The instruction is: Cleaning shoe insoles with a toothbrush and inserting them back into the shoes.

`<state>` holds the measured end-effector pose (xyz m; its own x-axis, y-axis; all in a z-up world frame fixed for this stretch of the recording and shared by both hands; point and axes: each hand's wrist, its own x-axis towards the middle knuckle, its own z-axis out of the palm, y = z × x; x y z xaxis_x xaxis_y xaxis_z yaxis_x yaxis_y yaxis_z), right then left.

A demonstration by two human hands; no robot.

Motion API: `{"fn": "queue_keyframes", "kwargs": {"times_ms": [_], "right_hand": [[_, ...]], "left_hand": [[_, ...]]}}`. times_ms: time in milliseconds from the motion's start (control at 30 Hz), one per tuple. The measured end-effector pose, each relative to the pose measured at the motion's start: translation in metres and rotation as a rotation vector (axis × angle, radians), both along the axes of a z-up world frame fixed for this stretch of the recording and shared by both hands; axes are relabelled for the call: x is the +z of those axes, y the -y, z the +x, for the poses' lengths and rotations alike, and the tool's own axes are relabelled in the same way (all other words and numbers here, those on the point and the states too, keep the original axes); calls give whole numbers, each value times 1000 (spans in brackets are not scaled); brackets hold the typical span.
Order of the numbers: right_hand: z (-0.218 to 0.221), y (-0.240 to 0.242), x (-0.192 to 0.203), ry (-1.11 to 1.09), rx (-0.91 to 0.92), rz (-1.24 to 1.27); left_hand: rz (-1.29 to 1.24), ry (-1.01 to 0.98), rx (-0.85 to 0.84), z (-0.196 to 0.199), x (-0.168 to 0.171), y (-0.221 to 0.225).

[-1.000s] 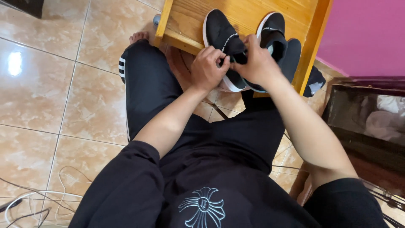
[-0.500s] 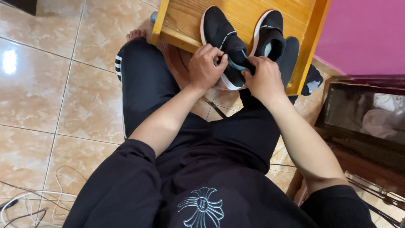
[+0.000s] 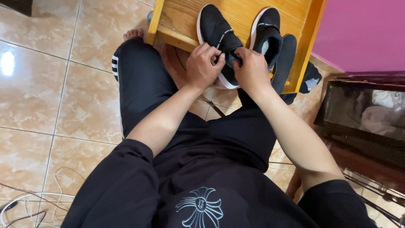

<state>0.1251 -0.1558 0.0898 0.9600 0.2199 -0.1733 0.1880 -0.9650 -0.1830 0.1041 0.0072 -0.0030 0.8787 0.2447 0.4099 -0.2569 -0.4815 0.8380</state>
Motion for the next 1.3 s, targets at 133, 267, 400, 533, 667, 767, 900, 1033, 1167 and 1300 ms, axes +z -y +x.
{"fn": "queue_keyframes", "kwargs": {"times_ms": [133, 267, 400, 533, 667, 767, 900, 1033, 1167, 1300], "right_hand": [[-1, -14, 12, -41, 31, -147], [9, -13, 12, -119, 54, -313], [10, -24, 24, -139, 18, -184], [8, -26, 19, -136, 21, -120], [8, -15, 13, -79, 33, 68], [-1, -9, 7, 39, 36, 226], [-12, -6, -10, 175, -27, 303], [1, -11, -24, 217, -27, 345], [15, -10, -42, 232, -15, 303], [9, -26, 27, -92, 33, 50]], "left_hand": [[-12, -21, -15, -1, 4, -3], [-12, -28, -18, -2, 5, -3], [-28, -14, -24, 0, 7, -3], [1, -26, -12, 0, 8, 0], [11, -107, -25, -4, 30, -3], [2, -104, -13, -4, 32, -3], [-4, 39, -38, -5, 32, 0], [14, 4, -66, -4, 26, 2], [6, -22, -102, -2, 25, 1], [22, 22, -50, -2, 31, -3]]}}
